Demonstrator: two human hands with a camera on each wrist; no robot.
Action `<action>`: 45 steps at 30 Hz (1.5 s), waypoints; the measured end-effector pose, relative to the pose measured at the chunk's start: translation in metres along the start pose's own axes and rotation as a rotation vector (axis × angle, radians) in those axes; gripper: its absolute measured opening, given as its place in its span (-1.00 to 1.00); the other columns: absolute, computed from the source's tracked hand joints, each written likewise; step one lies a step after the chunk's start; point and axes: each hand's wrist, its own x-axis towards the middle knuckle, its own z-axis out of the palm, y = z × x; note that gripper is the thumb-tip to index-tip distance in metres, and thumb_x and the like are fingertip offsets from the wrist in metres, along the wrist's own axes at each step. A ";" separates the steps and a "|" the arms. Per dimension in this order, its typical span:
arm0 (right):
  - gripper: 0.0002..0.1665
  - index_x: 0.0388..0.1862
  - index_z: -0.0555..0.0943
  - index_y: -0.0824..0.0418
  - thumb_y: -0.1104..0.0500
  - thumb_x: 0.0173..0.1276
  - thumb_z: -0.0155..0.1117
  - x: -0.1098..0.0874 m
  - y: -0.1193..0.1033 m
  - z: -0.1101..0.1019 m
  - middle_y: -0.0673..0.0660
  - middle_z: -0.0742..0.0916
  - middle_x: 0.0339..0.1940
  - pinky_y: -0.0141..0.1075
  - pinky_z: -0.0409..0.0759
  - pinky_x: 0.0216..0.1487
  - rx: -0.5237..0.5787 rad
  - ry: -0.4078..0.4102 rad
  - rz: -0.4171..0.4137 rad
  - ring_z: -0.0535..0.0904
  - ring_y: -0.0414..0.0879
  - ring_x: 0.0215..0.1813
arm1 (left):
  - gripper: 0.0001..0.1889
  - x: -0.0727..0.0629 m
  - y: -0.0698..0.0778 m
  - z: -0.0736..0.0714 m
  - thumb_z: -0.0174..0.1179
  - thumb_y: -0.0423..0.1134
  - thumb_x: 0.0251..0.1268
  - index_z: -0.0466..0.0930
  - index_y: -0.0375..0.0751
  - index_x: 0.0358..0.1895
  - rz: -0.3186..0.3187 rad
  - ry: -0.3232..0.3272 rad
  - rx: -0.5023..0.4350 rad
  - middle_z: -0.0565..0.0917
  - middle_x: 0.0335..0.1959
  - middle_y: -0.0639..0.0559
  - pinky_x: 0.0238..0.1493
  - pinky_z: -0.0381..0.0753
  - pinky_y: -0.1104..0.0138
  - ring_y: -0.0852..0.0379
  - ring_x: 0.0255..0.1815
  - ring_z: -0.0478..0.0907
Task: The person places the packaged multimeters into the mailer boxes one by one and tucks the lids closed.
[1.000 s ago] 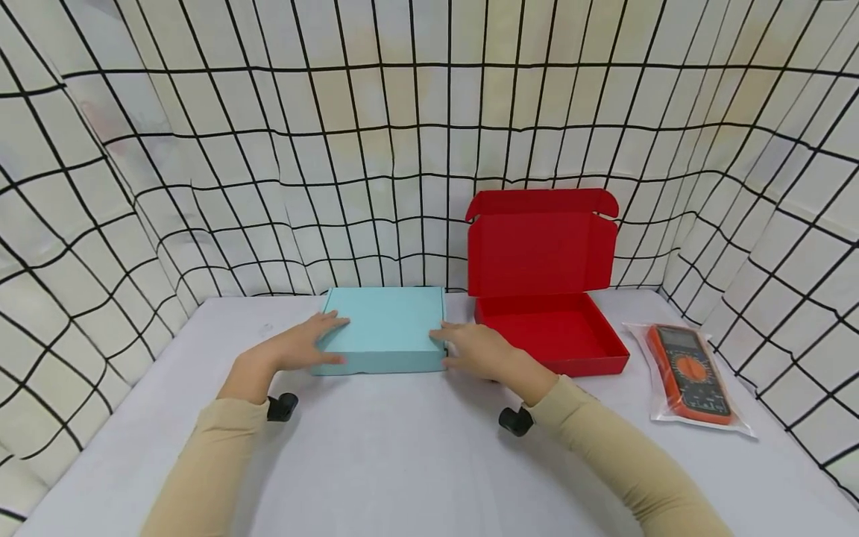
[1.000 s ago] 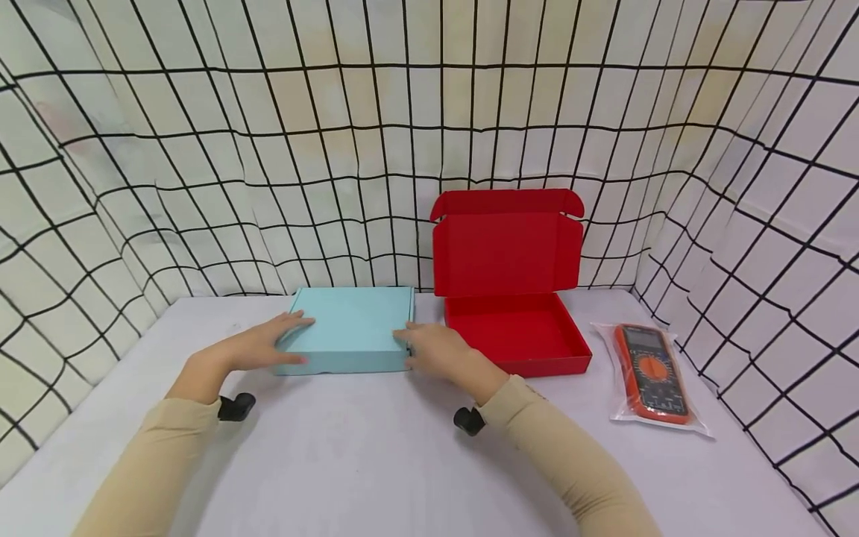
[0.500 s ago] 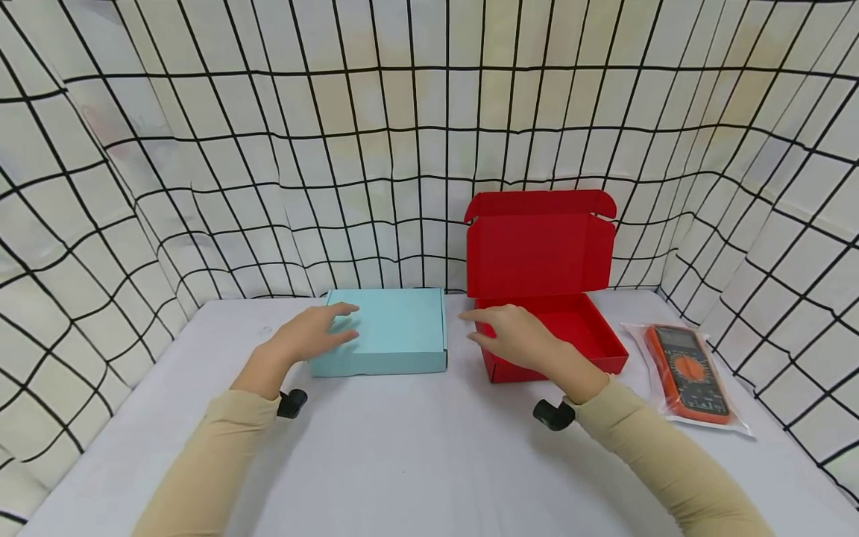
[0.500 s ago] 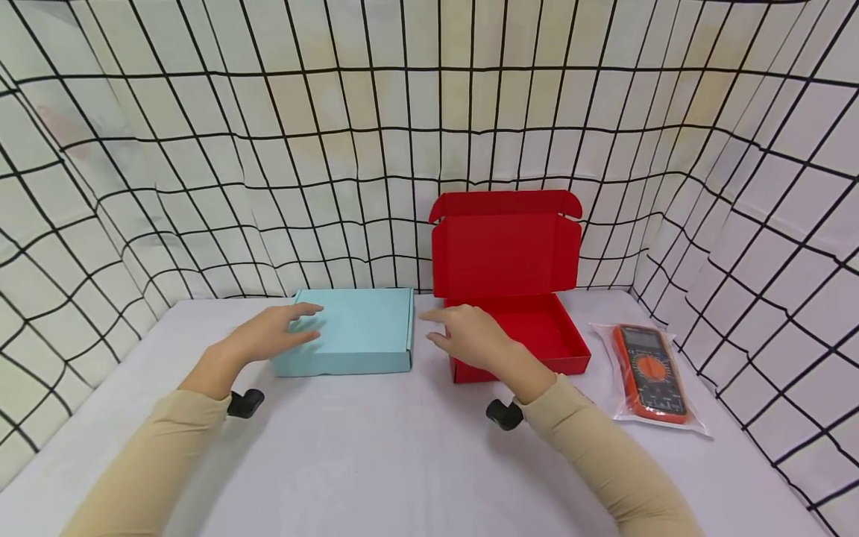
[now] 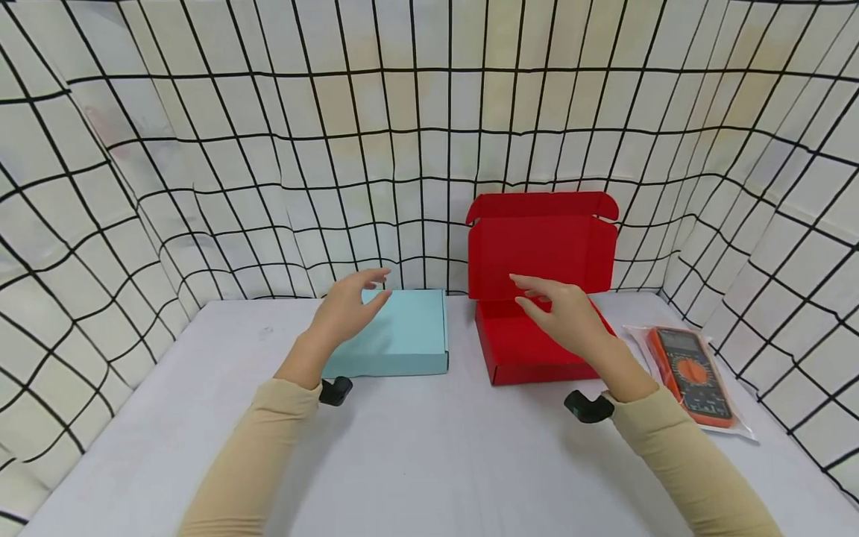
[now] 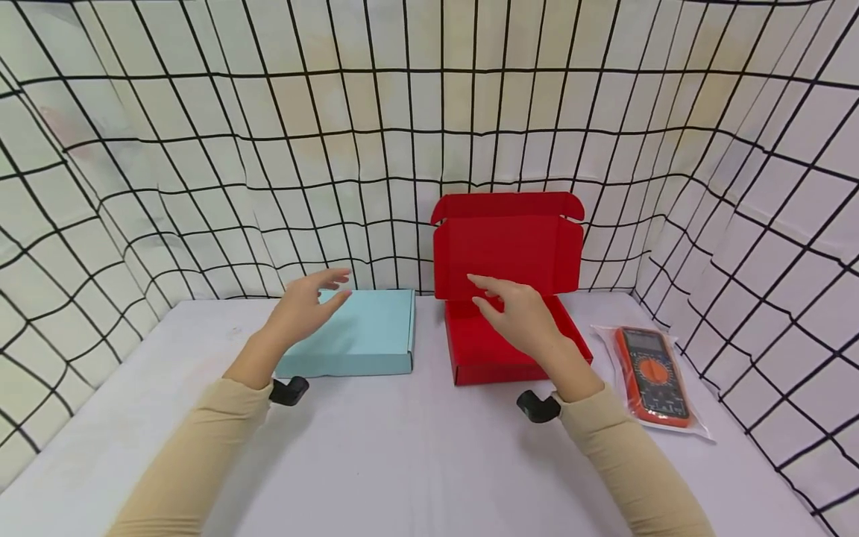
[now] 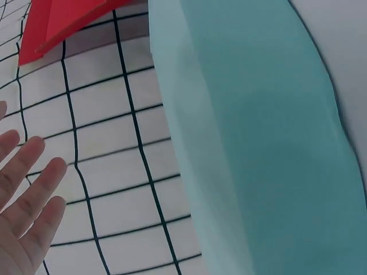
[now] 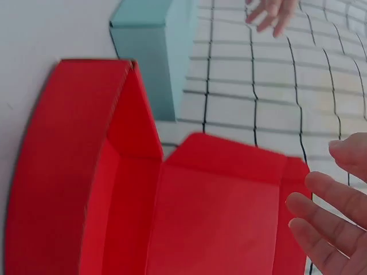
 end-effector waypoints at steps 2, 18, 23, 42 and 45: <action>-0.44 0.43 0.54 0.19 0.25 0.47 0.34 -0.002 0.007 -0.005 0.24 0.73 0.18 0.04 0.70 0.01 0.018 0.045 0.005 0.71 0.18 0.05 | -0.51 0.001 0.004 0.007 0.17 -0.21 0.55 0.45 -0.24 0.45 0.018 0.033 -0.045 0.62 0.26 -0.19 0.21 0.52 -0.07 -0.16 0.26 0.55; -0.52 0.36 0.54 0.37 0.26 0.52 0.22 -0.025 0.069 -0.038 0.42 0.65 0.17 0.21 0.64 0.04 -0.061 0.213 0.186 0.64 0.30 0.02 | -0.49 0.008 0.043 0.071 0.16 -0.24 0.55 0.40 -0.16 0.49 -0.082 0.059 -0.379 0.63 0.20 -0.16 0.00 0.69 0.07 -0.11 0.14 0.63; -0.51 0.38 0.52 0.39 0.17 0.58 0.16 -0.045 0.094 -0.044 0.44 0.66 0.10 -0.10 0.70 0.01 -0.064 0.229 0.293 0.64 0.32 0.03 | -0.48 0.010 0.058 0.092 0.16 -0.22 0.55 0.38 -0.16 0.50 -0.092 0.015 -0.436 0.63 0.14 -0.11 -0.08 0.69 0.16 -0.06 0.07 0.63; -0.23 0.52 0.23 0.45 -0.05 0.57 -0.01 -0.095 0.159 -0.067 0.74 0.15 0.38 0.51 0.07 0.16 -0.160 0.030 0.781 -0.01 0.72 0.35 | -0.29 0.011 0.083 0.146 0.11 -0.13 0.58 0.05 -0.26 0.63 -0.257 -0.254 -0.610 0.56 -0.22 -0.11 -0.04 0.58 0.21 0.00 -0.16 0.70; -0.12 0.56 0.09 0.46 -0.12 0.56 -0.01 -0.102 0.164 -0.069 0.78 0.04 0.36 0.56 -0.02 0.20 -0.164 -0.090 0.854 -0.10 0.74 0.35 | -0.27 0.008 0.082 0.152 0.16 -0.15 0.54 0.07 -0.26 0.63 -0.285 -0.271 -0.577 0.53 -0.32 -0.03 -0.14 0.57 0.28 -0.01 -0.23 0.65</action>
